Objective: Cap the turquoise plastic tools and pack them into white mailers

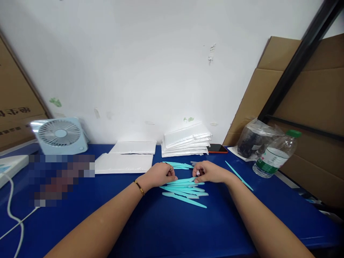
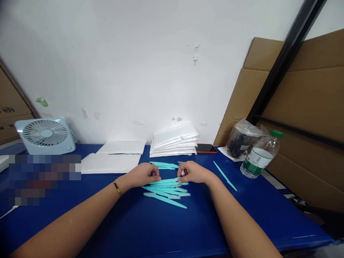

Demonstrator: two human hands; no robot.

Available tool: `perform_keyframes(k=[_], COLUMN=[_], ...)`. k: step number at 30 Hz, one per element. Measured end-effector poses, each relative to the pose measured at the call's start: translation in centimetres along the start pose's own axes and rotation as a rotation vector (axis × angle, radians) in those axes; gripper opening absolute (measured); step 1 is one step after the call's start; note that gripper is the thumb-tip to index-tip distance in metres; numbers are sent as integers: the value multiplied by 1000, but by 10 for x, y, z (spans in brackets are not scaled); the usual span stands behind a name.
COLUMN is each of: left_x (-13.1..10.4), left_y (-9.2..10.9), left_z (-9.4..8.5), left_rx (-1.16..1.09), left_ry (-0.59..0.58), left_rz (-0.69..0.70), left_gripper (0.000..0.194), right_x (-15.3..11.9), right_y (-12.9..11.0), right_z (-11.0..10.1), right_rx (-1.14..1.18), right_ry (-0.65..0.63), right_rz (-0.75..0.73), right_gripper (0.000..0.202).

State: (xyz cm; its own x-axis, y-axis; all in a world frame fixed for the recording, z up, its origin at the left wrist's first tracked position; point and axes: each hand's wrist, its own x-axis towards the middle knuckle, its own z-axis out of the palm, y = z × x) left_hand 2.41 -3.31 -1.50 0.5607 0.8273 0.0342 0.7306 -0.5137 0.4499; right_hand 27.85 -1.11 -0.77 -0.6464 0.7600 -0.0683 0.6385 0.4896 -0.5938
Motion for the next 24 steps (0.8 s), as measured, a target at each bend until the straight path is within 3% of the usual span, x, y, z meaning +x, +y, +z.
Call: perform_keyframes(k=[7,15,24], left_x=[-2,-3,3], left_y=[6,6,1], left_z=[-2,-2,-3], left_rx=[15,13,237], left_ry=[17,-25,182], left_rz=[10,18,70], left_gripper=[20,13,16], right_x=[4,6,5], right_y=[7,5,12], right_z=[5,9,1], right_rx=[30,32,125], right_ry=[70,172,196], right_rz=[62,35,24], right_gripper=[26,25,26])
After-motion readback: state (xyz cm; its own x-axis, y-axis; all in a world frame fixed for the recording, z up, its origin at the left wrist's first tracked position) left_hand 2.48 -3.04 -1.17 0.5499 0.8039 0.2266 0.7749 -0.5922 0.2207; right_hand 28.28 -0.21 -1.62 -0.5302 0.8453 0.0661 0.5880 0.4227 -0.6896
